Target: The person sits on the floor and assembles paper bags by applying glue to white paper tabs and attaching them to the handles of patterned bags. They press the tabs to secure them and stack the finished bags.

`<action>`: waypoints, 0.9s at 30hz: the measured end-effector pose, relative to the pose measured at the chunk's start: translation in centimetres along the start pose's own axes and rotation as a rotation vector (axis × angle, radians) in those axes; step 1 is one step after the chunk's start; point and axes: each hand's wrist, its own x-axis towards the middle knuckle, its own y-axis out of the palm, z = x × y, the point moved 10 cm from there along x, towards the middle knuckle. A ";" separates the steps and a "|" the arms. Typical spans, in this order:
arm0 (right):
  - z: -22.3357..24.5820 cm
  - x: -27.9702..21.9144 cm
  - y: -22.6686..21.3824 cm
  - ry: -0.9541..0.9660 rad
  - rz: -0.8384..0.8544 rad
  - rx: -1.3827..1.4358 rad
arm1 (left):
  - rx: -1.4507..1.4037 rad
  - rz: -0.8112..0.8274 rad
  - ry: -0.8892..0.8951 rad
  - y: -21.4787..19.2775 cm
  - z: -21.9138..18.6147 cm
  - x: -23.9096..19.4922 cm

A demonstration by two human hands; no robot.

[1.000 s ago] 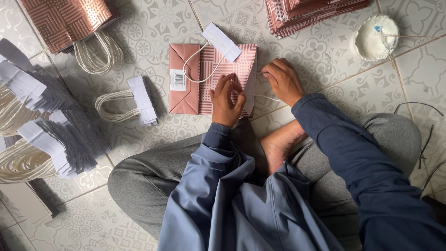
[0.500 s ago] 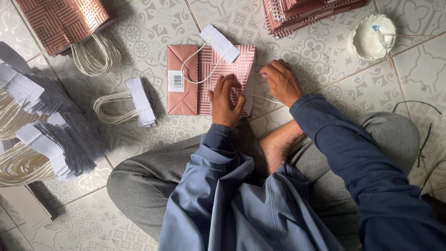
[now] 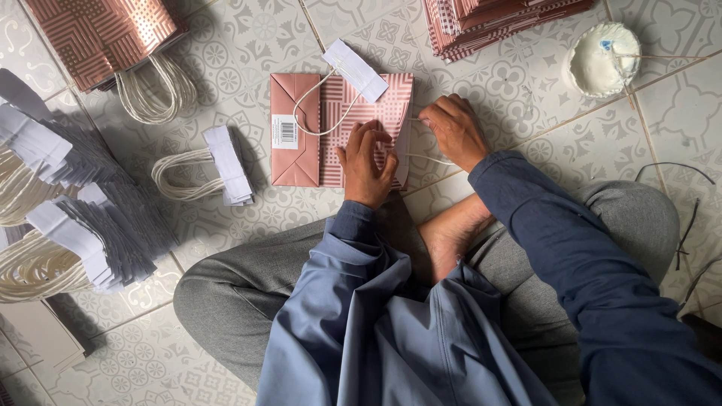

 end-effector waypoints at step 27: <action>-0.2 0.0 0.1 0.005 0.001 0.003 | 0.115 -0.028 0.013 1.1 0.6 -0.1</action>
